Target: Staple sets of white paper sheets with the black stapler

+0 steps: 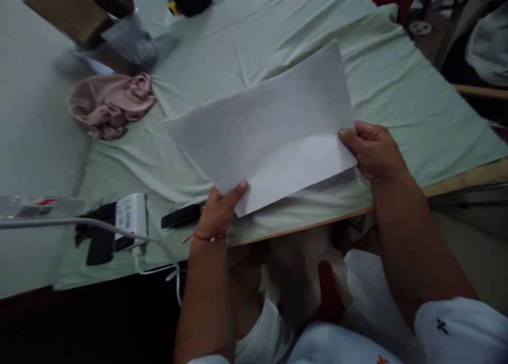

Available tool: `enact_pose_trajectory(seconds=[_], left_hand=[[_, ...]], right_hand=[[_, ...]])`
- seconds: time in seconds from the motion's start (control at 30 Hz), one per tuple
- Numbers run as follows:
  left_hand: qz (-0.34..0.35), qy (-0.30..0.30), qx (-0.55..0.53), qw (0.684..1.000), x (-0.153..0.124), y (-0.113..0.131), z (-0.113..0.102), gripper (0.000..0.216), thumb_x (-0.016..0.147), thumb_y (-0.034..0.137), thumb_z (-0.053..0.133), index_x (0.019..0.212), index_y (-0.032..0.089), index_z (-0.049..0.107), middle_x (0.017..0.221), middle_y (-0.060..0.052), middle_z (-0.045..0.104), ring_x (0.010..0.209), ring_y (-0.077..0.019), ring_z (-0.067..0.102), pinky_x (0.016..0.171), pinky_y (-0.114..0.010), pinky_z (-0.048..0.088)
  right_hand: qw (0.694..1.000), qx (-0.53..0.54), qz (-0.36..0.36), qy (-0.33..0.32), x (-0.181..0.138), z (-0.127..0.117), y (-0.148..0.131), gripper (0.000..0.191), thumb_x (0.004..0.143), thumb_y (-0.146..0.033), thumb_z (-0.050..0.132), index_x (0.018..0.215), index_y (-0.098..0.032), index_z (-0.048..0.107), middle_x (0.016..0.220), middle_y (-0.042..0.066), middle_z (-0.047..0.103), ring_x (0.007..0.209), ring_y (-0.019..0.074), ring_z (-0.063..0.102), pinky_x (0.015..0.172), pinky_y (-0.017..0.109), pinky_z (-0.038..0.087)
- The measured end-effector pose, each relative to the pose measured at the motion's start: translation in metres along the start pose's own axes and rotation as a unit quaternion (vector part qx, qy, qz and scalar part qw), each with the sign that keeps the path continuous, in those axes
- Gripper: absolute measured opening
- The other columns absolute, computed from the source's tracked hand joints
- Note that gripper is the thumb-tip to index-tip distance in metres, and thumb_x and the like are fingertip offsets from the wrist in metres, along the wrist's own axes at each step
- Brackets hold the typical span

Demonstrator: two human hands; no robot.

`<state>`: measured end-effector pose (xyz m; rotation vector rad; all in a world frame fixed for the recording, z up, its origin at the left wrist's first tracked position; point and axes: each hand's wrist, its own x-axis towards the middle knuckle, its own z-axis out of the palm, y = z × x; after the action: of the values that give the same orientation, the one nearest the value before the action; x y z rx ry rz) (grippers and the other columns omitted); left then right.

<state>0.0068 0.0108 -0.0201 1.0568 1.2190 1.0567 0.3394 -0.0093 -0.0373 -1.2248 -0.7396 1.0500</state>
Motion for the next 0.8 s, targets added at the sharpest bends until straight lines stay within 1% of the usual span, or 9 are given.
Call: enact_pose_trajectory(seconds=[0.1, 0.2, 0.27, 0.33, 0.47, 0.57, 0.67, 0.73, 0.8], left_hand=[[-0.007, -0.045, -0.003, 0.999, 0.0, 0.004, 0.003, 0.047, 0.066, 0.042, 0.103, 0.1, 0.018, 0.081, 0.092, -0.006, 0.081, 0.084, -0.0175, 0.073, 0.075, -0.026, 0.061], [-0.011, -0.065, 0.004, 0.998, 0.002, 0.006, 0.005, 0.042, 0.065, 0.038, 0.103, 0.094, 0.018, 0.081, 0.085, -0.003, 0.077, 0.068, -0.0113, 0.066, 0.06, -0.021, 0.055], [-0.016, -0.057, 0.005, 0.998, 0.003, 0.006, 0.005, 0.042, 0.064, 0.039, 0.104, 0.089, 0.017, 0.079, 0.08, 0.0, 0.073, 0.059, -0.0078, 0.059, 0.052, -0.018, 0.05], [-0.021, -0.032, 0.009, 0.999, 0.004, 0.004, 0.006, 0.044, 0.063, 0.044, 0.105, 0.082, 0.017, 0.076, 0.074, 0.002, 0.069, 0.055, -0.0065, 0.056, 0.046, -0.016, 0.045], [-0.034, 0.02, 0.028, 0.999, 0.005, 0.001, 0.007, 0.05, 0.074, 0.057, 0.097, 0.068, 0.019, 0.065, 0.055, 0.005, 0.057, 0.043, -0.0069, 0.051, 0.035, -0.017, 0.034], [-0.031, 0.037, -0.003, 0.999, 0.007, 0.0, 0.007, 0.05, 0.076, 0.059, 0.094, 0.07, 0.019, 0.066, 0.056, 0.004, 0.059, 0.045, -0.0083, 0.052, 0.036, -0.019, 0.037], [-0.008, 0.049, -0.039, 0.998, 0.01, -0.001, 0.007, 0.045, 0.064, 0.045, 0.103, 0.078, 0.019, 0.069, 0.067, 0.004, 0.067, 0.054, -0.0077, 0.056, 0.046, -0.018, 0.044], [0.007, 0.063, -0.038, 0.997, 0.011, -0.002, 0.005, 0.048, 0.057, 0.038, 0.106, 0.074, 0.019, 0.066, 0.066, 0.006, 0.065, 0.057, -0.0065, 0.055, 0.053, -0.017, 0.046], [0.015, 0.084, -0.031, 0.996, 0.012, -0.003, 0.005, 0.052, 0.057, 0.04, 0.107, 0.067, 0.019, 0.06, 0.061, 0.008, 0.059, 0.056, -0.0059, 0.051, 0.055, -0.018, 0.045]], right_hand=[[0.998, 0.003, -0.036, 0.046, 0.003, -0.001, 0.001, 0.029, 0.076, -0.046, 0.094, 0.073, -0.028, 0.071, 0.074, 0.0, 0.072, 0.07, 0.0171, 0.068, 0.063, 0.03, 0.059], [0.997, 0.017, -0.039, 0.066, 0.005, -0.003, 0.001, 0.032, 0.07, -0.046, 0.097, 0.071, -0.028, 0.071, 0.075, -0.001, 0.072, 0.067, 0.0145, 0.065, 0.062, 0.029, 0.058], [0.997, 0.016, -0.029, 0.071, 0.005, -0.003, 0.002, 0.032, 0.069, -0.046, 0.098, 0.071, -0.027, 0.071, 0.075, -0.001, 0.073, 0.067, 0.0147, 0.065, 0.063, 0.029, 0.058], [0.997, 0.005, -0.02, 0.078, 0.004, -0.003, 0.003, 0.031, 0.071, -0.045, 0.097, 0.071, -0.028, 0.071, 0.075, 0.0, 0.073, 0.069, 0.0162, 0.067, 0.063, 0.031, 0.058], [0.996, -0.015, -0.021, 0.082, 0.003, -0.001, 0.006, 0.031, 0.075, -0.047, 0.094, 0.069, -0.028, 0.07, 0.073, 0.0, 0.072, 0.07, 0.0182, 0.069, 0.063, 0.033, 0.059], [0.997, -0.014, -0.028, 0.076, 0.003, 0.0, 0.007, 0.033, 0.079, -0.052, 0.091, 0.071, -0.029, 0.07, 0.071, 0.001, 0.071, 0.069, 0.0201, 0.07, 0.062, 0.035, 0.06], [0.997, -0.009, -0.027, 0.072, 0.003, -0.001, 0.007, 0.033, 0.078, -0.055, 0.091, 0.071, -0.029, 0.07, 0.07, 0.001, 0.07, 0.069, 0.0219, 0.071, 0.061, 0.036, 0.06], [0.997, -0.007, -0.025, 0.07, 0.003, -0.001, 0.008, 0.034, 0.076, -0.054, 0.092, 0.071, -0.03, 0.069, 0.069, 0.001, 0.07, 0.07, 0.0225, 0.072, 0.06, 0.037, 0.06], [0.997, -0.004, -0.028, 0.069, 0.001, 0.001, 0.007, 0.036, 0.073, -0.054, 0.094, 0.07, -0.03, 0.068, 0.069, 0.001, 0.07, 0.07, 0.0227, 0.072, 0.061, 0.037, 0.061]])
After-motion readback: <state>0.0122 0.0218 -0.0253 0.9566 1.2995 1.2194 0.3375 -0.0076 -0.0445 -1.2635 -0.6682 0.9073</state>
